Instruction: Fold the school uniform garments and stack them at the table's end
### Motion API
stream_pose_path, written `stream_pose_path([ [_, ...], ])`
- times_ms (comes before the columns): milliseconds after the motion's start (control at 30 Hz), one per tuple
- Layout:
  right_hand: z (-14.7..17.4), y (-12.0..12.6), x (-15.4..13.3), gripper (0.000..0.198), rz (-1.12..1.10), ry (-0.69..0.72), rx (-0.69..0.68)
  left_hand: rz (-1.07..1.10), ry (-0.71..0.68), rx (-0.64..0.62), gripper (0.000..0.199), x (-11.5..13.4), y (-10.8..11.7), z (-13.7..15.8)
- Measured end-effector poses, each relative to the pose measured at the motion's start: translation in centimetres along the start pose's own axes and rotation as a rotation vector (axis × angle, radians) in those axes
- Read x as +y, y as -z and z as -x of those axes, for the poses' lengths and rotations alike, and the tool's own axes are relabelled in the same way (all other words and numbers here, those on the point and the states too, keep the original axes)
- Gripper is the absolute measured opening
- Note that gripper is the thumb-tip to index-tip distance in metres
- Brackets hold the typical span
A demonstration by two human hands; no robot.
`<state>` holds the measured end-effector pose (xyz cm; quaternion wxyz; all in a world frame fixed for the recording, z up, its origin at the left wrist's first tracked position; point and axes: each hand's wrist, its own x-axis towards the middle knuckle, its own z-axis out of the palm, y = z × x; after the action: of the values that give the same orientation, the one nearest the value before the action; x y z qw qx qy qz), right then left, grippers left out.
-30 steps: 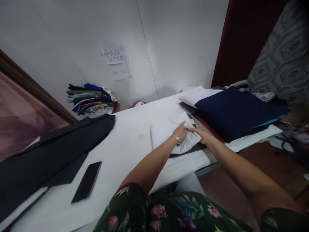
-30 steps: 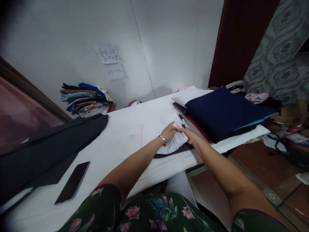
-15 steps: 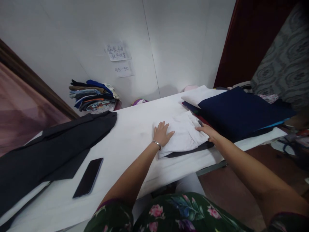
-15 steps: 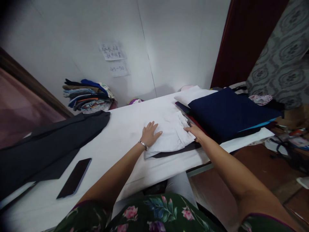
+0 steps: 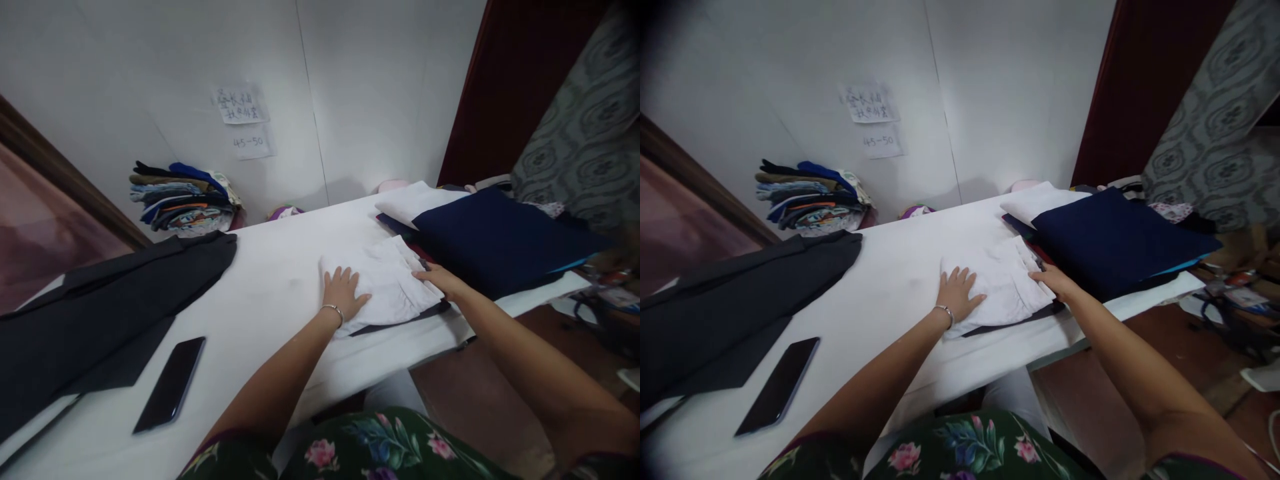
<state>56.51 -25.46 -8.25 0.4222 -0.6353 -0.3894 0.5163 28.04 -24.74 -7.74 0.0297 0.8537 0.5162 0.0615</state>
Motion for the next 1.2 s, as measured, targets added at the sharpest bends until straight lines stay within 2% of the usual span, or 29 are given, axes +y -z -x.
stream_pose_path([
  [100,0.4,0.6,-1.1,0.051,0.309,0.134,0.119,-0.039,-0.019,-0.003,0.072,0.2,-0.4,-0.2],
  [200,1.4,-0.3,-2.5,0.064,0.713,0.4,0.283,-0.056,-0.022,0.01,0.072,0.7,-0.7,-0.4],
  [233,1.8,-1.2,-3.0,0.065,0.812,0.516,0.28,-0.056,-0.022,0.014,0.072,0.9,-0.8,-0.4],
  [300,2.6,-4.3,-3.9,0.062,0.938,0.743,0.188,-0.05,-0.017,0.021,0.072,1.1,-0.8,-0.3],
  [400,2.6,-9.6,-4.4,0.06,1.048,0.886,0.027,-0.037,-0.008,0.028,0.072,1.3,-0.7,-0.2],
  [467,1.6,-11.8,-4.2,0.059,1.117,0.868,-0.017,-0.037,-0.006,0.034,0.071,1.2,-0.7,-0.1],
  [533,-0.1,-12.0,-3.6,0.061,1.182,0.764,0.005,-0.047,-0.011,0.047,0.072,1.0,-0.8,0.0],
  [667,-3.2,-8.3,-1.7,0.064,1.161,0.52,0.051,-0.034,-0.023,0.05,0.073,0.8,-1.0,0.1],
  [767,-4.2,-5.9,-0.3,0.06,1.043,0.491,0.058,0.001,-0.025,0.053,0.073,0.9,-1.0,0.3],
  [900,-4.7,-5.0,0.3,0.055,0.92,0.503,0.031,0.114,-0.006,0.11,0.067,0.5,-0.9,0.6],
  [1000,-4.9,-4.5,0.5,0.052,0.803,0.548,-0.006,0.305,0.135,0.189,0.057,-0.7,-1.1,0.7],
  [1067,-4.7,-4.2,0.5,0.055,0.778,0.543,0.036,0.476,0.293,0.221,0.056,-1.8,-1.2,0.7],
  [1133,-4.2,-3.8,0.6,0.063,0.823,0.462,0.14,0.66,0.446,0.187,0.058,-2.9,-1.1,0.6],
  [1200,-3.6,-3.5,0.7,0.071,0.867,0.343,0.233,0.82,0.568,0.093,0.061,-3.8,-0.8,0.4],
])
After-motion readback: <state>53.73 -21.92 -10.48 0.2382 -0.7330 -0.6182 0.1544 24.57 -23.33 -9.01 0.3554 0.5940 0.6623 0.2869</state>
